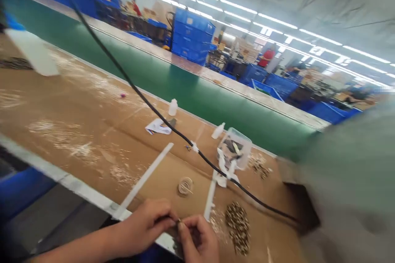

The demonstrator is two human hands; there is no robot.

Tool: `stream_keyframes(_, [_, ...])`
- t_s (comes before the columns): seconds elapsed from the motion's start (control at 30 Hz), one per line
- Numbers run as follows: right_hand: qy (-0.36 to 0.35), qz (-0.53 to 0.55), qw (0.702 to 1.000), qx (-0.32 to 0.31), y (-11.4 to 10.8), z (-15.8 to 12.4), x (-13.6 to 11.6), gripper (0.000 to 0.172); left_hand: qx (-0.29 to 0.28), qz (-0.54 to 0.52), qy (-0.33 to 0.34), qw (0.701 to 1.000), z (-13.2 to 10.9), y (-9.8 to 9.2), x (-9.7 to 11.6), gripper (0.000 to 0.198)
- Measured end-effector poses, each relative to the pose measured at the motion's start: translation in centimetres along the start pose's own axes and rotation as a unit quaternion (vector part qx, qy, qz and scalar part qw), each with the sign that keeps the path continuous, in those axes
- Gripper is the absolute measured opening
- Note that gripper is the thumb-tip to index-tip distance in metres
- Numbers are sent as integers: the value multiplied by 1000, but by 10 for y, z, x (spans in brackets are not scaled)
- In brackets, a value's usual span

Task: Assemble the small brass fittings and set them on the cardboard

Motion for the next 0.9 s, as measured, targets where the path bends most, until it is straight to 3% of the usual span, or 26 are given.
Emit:
stream_keyframes(0.07, [7, 1, 999, -35, -2, 3, -11, 34, -9, -11, 7, 1000, 2, -2, 1, 16])
stream_keyframes(0.2, [28, 0, 998, -47, -1, 7, -21, 30, -27, -29, 4, 999, 5, -1, -1, 18])
stream_keyframes(0.9, [58, 33, 996, -62, 0, 3, -18, 26, -43, -24, 8, 999, 5, 2, -4, 21])
Point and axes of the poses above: each hand's wrist, its own z-axis towards the middle knuckle, its own y-axis out of the palm, x = y × z, the point moved 5 cm from there along z, towards the middle knuckle, and after that the axes turned 5 degrees about x, right-handed, at the moved point
